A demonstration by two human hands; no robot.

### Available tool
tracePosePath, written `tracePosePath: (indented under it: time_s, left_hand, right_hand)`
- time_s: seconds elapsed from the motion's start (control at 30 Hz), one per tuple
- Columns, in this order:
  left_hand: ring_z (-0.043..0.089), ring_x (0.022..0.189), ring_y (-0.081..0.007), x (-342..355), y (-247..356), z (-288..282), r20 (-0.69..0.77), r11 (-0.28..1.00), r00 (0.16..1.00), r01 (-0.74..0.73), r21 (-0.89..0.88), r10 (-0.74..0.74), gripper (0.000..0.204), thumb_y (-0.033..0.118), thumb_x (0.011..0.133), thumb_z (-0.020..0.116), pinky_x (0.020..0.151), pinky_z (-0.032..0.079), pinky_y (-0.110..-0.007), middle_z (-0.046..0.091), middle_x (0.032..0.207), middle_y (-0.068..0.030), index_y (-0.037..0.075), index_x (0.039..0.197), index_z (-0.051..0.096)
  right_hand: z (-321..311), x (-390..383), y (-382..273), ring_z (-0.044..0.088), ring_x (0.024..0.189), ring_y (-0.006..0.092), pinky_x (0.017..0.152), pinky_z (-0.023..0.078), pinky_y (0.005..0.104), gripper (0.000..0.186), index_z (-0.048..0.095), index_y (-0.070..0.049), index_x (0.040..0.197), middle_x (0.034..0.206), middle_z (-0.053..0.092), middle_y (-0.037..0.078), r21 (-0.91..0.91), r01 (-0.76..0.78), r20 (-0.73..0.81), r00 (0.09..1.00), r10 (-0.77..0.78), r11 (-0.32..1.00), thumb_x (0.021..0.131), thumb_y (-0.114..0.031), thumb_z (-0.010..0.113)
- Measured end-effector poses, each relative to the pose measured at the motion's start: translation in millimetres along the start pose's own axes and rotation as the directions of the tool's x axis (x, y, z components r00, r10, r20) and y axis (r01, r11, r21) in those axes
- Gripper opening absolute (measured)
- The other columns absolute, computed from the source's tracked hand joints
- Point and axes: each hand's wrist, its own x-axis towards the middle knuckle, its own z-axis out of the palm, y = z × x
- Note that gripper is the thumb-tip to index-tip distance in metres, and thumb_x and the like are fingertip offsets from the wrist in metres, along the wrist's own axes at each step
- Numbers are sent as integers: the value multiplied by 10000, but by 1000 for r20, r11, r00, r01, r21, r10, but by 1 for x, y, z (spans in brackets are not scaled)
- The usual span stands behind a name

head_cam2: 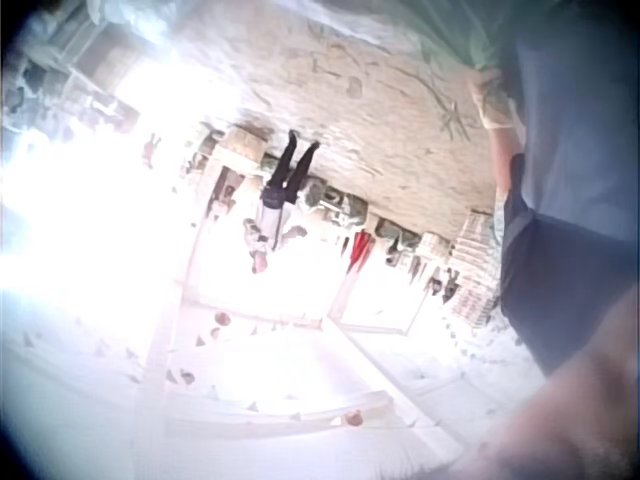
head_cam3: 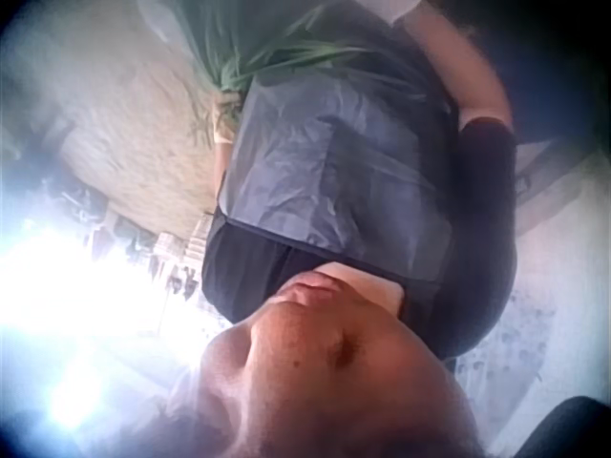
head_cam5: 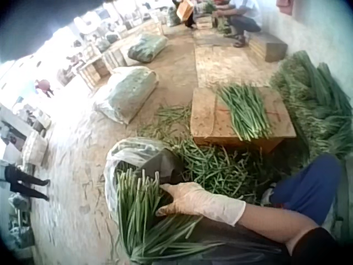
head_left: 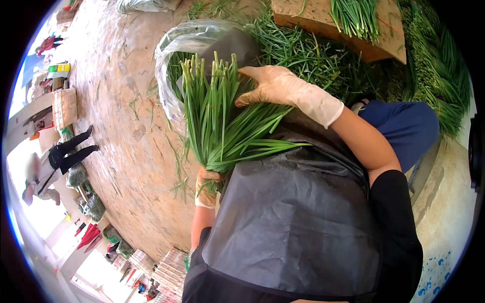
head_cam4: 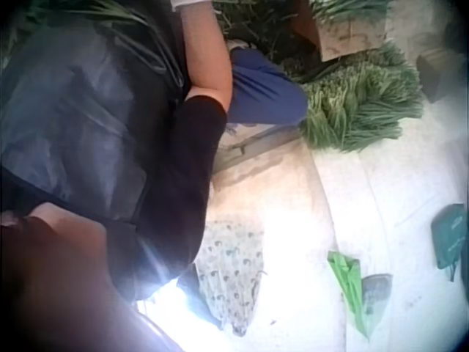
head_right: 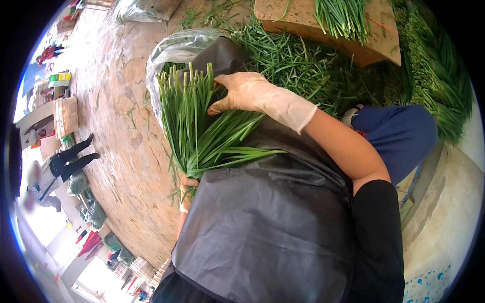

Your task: The person takes bundles of chives from a plastic bag, sorts through the stalks by hand, and picks off damaged leaves while aligning the bunch.

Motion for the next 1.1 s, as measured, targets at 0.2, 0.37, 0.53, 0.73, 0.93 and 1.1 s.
tracePosePath:
  time_s: [0.2,0.37,0.53,0.73,0.93,1.1]
  left_hand:
    - [577,701,-169,5,5,6,3,1000,1000,-5,16,5,611,-65,555,610,610,464,-265,619,947,-87,-30,1164,567]
    - [575,696,-169,1,4,4,-5,1000,1000,7,16,-7,612,-65,557,610,606,463,-265,618,944,-88,-31,1166,565]
    - [573,691,-169,-3,1,0,-23,1000,1000,10,11,-9,612,-65,559,611,601,461,-265,618,941,-89,-31,1168,562]
    - [571,685,-168,2,6,2,-12,1000,1000,-5,12,5,613,-65,561,611,596,459,-264,617,937,-90,-32,1171,560]
    - [569,679,-168,4,8,2,-6,1000,1000,-11,19,12,614,-65,563,611,591,457,-264,616,933,-91,-32,1173,557]
    - [568,674,-168,3,3,0,-13,1000,1000,-2,8,2,614,-65,565,612,586,456,-263,616,930,-92,-33,1175,555]
  right_hand:
    - [5,16,3,619,1028,307,901,464,349,708,597,-54,1204,1077,659,189,279,148,-58,989,-137,949,739,-577,701]
    - [10,19,-3,600,1015,327,881,456,397,576,695,-95,1036,1020,658,148,173,35,-5,999,-35,984,758,-598,653]
    - [16,11,10,575,980,319,879,431,406,374,729,-128,928,975,623,123,-62,379,-252,889,-382,923,796,-469,649]
    - [4,1,28,523,1127,321,1008,320,463,254,734,-156,859,1096,618,153,-126,447,-494,746,-447,886,770,-391,697]
    - [-5,-19,22,489,1172,254,1076,200,507,295,709,-213,801,1182,588,70,-474,218,-493,737,-462,853,803,-494,623]
    - [-3,-23,11,573,968,193,1027,313,460,298,670,-217,715,857,615,-11,-697,251,-275,772,-574,672,820,-484,589]
